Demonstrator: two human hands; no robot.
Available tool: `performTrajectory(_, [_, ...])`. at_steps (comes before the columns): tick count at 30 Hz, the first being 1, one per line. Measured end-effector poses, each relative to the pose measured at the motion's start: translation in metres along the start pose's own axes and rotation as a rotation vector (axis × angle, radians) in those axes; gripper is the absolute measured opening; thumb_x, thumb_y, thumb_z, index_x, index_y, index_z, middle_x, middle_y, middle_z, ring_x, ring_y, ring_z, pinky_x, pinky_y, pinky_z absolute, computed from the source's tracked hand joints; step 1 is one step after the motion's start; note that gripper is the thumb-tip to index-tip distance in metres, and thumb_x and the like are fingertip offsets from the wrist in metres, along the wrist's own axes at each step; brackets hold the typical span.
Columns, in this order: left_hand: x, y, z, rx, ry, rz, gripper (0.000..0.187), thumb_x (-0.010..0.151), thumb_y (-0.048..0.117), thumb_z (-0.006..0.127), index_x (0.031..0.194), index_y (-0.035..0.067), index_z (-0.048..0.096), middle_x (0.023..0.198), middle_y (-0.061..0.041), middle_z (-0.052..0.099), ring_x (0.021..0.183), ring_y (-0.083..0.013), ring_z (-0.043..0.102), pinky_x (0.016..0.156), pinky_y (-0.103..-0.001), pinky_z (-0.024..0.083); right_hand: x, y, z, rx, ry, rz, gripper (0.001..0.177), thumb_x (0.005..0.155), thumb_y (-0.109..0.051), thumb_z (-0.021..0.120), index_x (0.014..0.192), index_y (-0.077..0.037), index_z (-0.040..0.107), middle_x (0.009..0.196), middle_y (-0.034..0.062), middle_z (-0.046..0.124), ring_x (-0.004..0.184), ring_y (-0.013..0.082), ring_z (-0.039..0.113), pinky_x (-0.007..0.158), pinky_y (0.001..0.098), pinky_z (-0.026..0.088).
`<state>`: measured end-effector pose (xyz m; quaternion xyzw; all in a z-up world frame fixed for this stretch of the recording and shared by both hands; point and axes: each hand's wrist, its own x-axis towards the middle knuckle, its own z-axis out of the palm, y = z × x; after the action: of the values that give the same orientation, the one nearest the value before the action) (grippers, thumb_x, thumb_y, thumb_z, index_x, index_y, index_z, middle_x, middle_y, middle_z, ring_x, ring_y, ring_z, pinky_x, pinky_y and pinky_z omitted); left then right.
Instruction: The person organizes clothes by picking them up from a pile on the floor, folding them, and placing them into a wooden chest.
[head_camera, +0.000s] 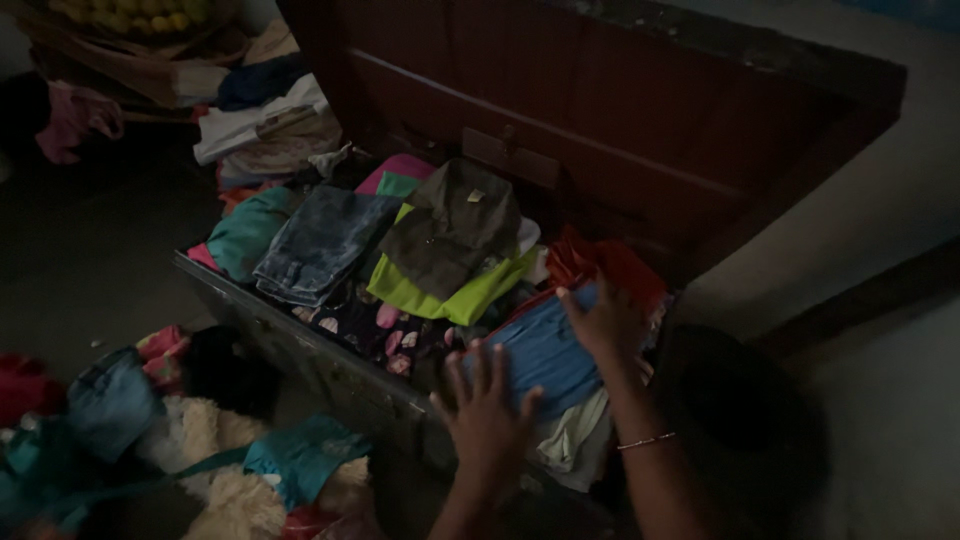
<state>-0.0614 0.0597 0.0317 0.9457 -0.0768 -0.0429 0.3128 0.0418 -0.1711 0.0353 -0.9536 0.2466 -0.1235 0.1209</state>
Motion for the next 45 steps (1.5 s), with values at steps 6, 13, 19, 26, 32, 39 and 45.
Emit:
performTrajectory(6, [0.024, -0.054, 0.047, -0.444, 0.254, -0.128, 0.091, 0.097, 0.063, 0.049, 0.163, 0.014, 0.01, 0.169, -0.017, 0.022, 0.155, -0.0327, 0.024, 0.12, -0.069, -0.001, -0.005, 0.009, 0.008, -0.011, 0.164, -0.042, 0.09, 0.09, -0.079, 0.044, 0.159, -0.023, 0.036, 0.148, 0.025, 0.047, 0.13, 0.0508, 0.045, 0.102, 0.0738, 0.032])
performTrajectory(13, [0.03, -0.063, 0.046, -0.503, 0.363, -0.106, 0.056, 0.086, 0.053, 0.075, 0.093, -0.002, 0.066, 0.133, -0.018, 0.064, 0.123, -0.0382, 0.061, 0.097, -0.051, 0.051, -0.004, 0.034, 0.043, -0.013, 0.604, -0.111, 0.073, 0.1, -0.064, 0.052, 0.154, -0.016, 0.05, 0.143, 0.0222, 0.056, 0.138, 0.0467, 0.046, 0.109, 0.0728, 0.029])
performTrajectory(19, [0.03, -0.057, 0.013, -0.451, 0.569, 0.17, 0.03, 0.072, 0.028, 0.085, 0.083, 0.004, 0.071, 0.111, -0.017, 0.067, 0.108, -0.0367, 0.061, 0.09, -0.049, 0.051, 0.026, 0.111, 0.087, 0.974, 0.599, 0.315, 0.076, 0.104, -0.062, 0.036, 0.146, -0.003, 0.059, 0.146, 0.02, 0.063, 0.137, 0.0366, 0.058, 0.121, 0.0445, 0.042])
performTrajectory(26, [0.042, -0.017, -0.001, -0.983, 0.197, -0.075, 0.037, 0.084, 0.028, 0.081, 0.106, 0.003, 0.064, 0.1, -0.017, 0.068, 0.09, -0.0295, 0.069, 0.079, -0.043, 0.057, 0.019, 0.133, 0.106, 1.719, 0.451, 0.134, 0.094, 0.1, -0.071, 0.037, 0.157, 0.004, 0.032, 0.162, 0.02, 0.039, 0.143, 0.0346, 0.045, 0.12, 0.0433, 0.033])
performTrajectory(32, [0.057, -0.005, -0.017, -1.351, -0.337, -0.265, 0.06, 0.092, 0.038, 0.071, 0.133, -0.006, 0.061, 0.13, -0.024, 0.068, 0.115, -0.037, 0.066, 0.091, -0.047, 0.055, 0.01, 0.127, 0.098, 1.744, 0.35, 0.083, 0.097, 0.099, -0.074, 0.032, 0.157, 0.004, 0.033, 0.16, 0.0216, 0.041, 0.141, 0.0361, 0.047, 0.117, 0.0448, 0.036])
performTrajectory(39, [0.137, 0.086, -0.098, -1.763, -0.354, -0.306, 0.062, 0.09, 0.034, 0.061, 0.144, 0.008, 0.046, 0.136, -0.018, 0.057, 0.12, -0.0361, 0.059, 0.098, -0.057, 0.049, 0.014, 0.131, 0.105, 1.508, 0.46, 0.207, 0.095, 0.099, -0.075, 0.033, 0.152, 0.004, 0.043, 0.157, 0.02, 0.044, 0.139, 0.0336, 0.047, 0.117, 0.0442, 0.034])
performTrajectory(45, [0.252, 0.154, -0.105, -1.881, -0.287, -0.035, 0.028, 0.104, 0.032, 0.061, 0.116, 0.011, 0.049, 0.103, -0.007, 0.057, 0.088, -0.0248, 0.061, 0.08, -0.047, 0.054, 0.032, 0.144, 0.135, 1.292, 0.661, 0.166, 0.083, 0.104, -0.066, 0.04, 0.143, 0.006, 0.055, 0.155, 0.0221, 0.05, 0.14, 0.0349, 0.046, 0.119, 0.041, 0.03])
